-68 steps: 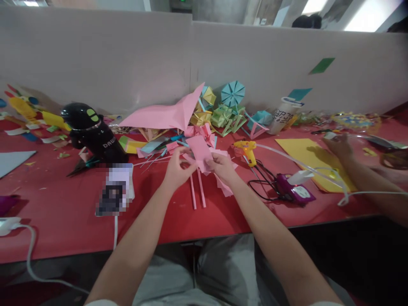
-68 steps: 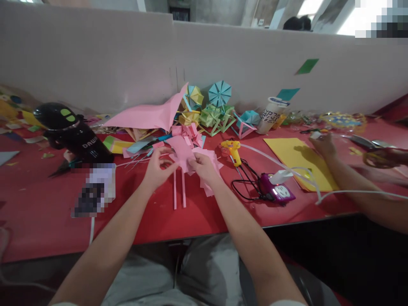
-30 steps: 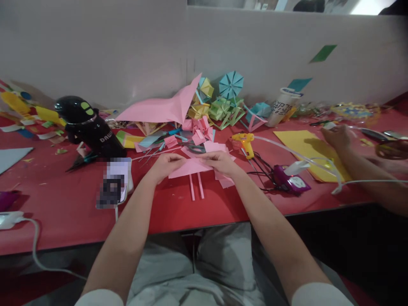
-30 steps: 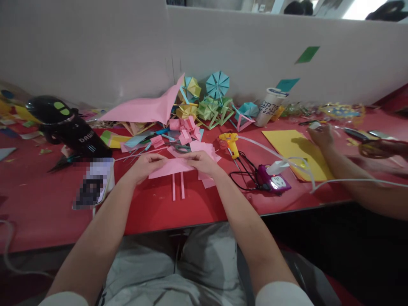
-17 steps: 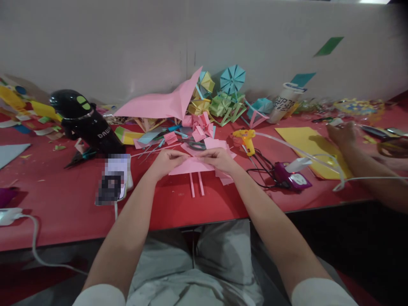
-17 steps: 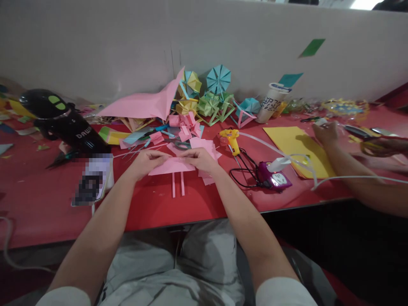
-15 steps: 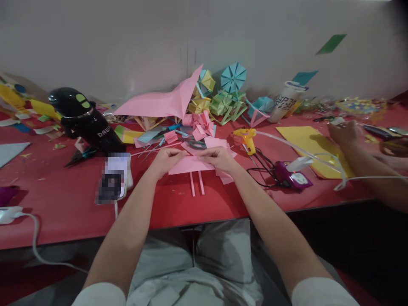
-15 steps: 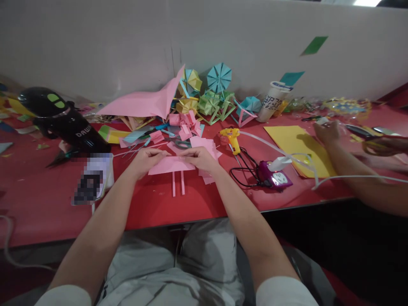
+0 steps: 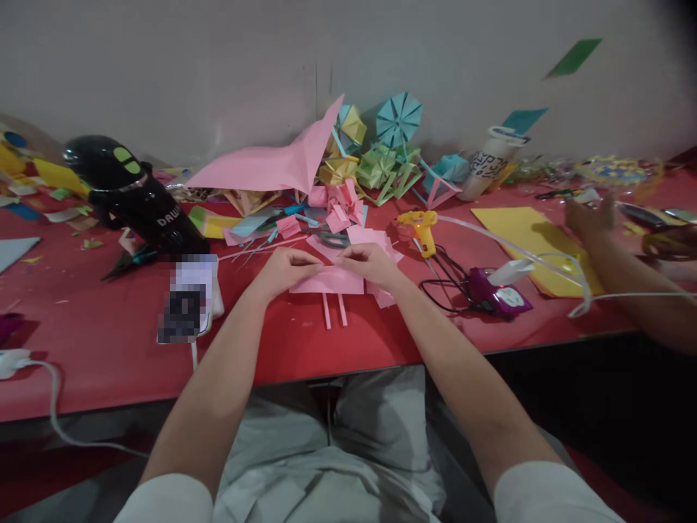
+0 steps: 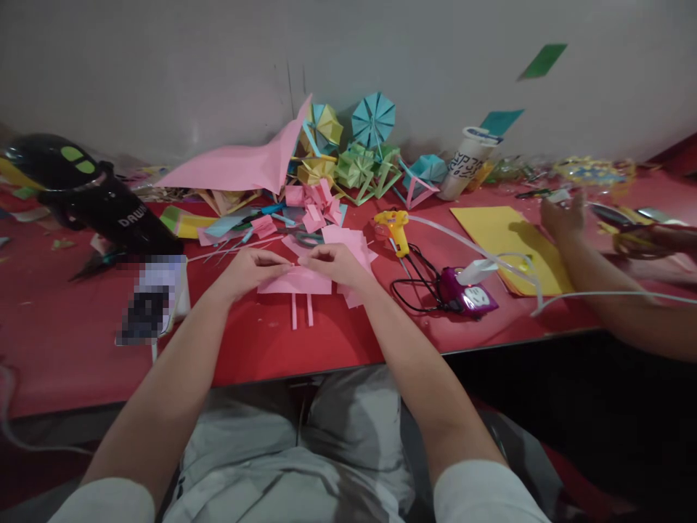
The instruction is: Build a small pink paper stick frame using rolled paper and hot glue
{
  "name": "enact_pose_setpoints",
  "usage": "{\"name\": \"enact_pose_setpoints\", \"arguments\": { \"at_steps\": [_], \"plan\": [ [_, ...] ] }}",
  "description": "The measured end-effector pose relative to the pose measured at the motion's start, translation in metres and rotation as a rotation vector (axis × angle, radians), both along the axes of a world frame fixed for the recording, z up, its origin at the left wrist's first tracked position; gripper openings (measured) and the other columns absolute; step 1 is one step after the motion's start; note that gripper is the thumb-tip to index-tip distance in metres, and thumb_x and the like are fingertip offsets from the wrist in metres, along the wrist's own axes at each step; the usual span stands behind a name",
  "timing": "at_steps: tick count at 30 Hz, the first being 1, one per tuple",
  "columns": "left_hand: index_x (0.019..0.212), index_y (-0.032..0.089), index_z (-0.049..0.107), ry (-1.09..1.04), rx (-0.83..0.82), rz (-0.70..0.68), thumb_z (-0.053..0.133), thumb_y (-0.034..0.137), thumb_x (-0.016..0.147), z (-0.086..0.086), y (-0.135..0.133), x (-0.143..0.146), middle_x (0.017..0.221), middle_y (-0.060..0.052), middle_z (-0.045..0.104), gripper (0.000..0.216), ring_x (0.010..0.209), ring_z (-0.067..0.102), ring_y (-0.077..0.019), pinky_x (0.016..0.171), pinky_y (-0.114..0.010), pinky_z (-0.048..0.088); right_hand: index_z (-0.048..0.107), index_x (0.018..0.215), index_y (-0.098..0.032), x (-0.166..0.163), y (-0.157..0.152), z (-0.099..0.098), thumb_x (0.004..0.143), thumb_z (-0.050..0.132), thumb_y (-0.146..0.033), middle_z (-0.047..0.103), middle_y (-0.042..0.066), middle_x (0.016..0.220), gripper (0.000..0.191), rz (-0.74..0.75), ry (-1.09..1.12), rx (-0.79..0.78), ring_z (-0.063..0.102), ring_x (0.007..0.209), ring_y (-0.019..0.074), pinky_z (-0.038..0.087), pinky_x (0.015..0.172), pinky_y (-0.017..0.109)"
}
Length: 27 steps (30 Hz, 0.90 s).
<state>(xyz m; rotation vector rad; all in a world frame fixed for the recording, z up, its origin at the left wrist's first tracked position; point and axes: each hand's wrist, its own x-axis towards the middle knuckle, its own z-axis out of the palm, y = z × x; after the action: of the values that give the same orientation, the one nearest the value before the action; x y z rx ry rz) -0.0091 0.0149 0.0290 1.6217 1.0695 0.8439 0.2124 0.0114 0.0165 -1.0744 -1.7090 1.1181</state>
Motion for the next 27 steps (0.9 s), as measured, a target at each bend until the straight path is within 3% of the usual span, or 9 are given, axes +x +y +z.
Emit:
{"name": "enact_pose_setpoints", "arguments": {
  "at_steps": [3,14,18,22,27],
  "plan": [
    [0.085,0.016,0.08,0.024,0.048,-0.013,0.08,0.04,0.067,0.0025,-0.0015,0.0045,0.087,-0.009,0.078,0.03,0.082,0.071,-0.0227,0.077,-0.034,0.054,0.074,0.08,-0.016,-0.0014,-0.0002,-0.0004,0.074,0.072,-0.052,0.069,0.004,0.076,0.036,-0.003,-0.026,-0.019,0.057,0.068,0.014,0.045,0.062,0.028],
    [0.086,0.016,0.08,0.058,0.034,-0.048,0.08,0.04,0.067,0.0037,-0.0004,0.0039,0.091,-0.009,0.079,0.031,0.087,0.072,-0.0248,0.084,-0.037,0.055,0.076,0.086,-0.015,-0.0028,0.0,0.0,0.069,0.077,-0.041,0.075,0.008,0.089,0.03,0.078,0.034,-0.085,0.066,0.08,0.0169,0.051,0.074,0.031],
    [0.086,0.016,0.08,0.098,0.035,-0.048,0.078,0.04,0.069,0.0037,0.0002,0.0022,0.091,-0.01,0.078,0.029,0.088,0.071,-0.0251,0.084,-0.037,0.054,0.076,0.085,-0.015,-0.0027,0.0,-0.0001,0.069,0.077,-0.044,0.074,0.008,0.085,0.033,0.062,0.01,-0.067,0.063,0.074,0.0155,0.049,0.065,0.028],
    [0.084,0.017,0.079,0.154,0.072,-0.051,0.074,0.037,0.074,0.0045,0.0004,0.002,0.089,-0.009,0.078,0.024,0.085,0.07,-0.0233,0.081,-0.035,0.053,0.076,0.089,-0.011,-0.0017,-0.0025,0.0019,0.072,0.075,-0.048,0.07,0.007,0.074,0.04,0.05,-0.044,-0.068,0.052,0.06,0.0106,0.039,0.051,0.025],
    [0.085,0.017,0.078,0.238,0.138,-0.073,0.066,0.033,0.079,0.0058,-0.0002,0.0054,0.086,-0.007,0.077,0.021,0.082,0.068,-0.0213,0.079,-0.032,0.051,0.077,0.088,-0.011,-0.0031,-0.0051,0.0027,0.071,0.075,-0.051,0.066,0.004,0.068,0.043,0.046,-0.06,-0.069,0.043,0.054,0.0086,0.032,0.048,0.025]
  ]
}}
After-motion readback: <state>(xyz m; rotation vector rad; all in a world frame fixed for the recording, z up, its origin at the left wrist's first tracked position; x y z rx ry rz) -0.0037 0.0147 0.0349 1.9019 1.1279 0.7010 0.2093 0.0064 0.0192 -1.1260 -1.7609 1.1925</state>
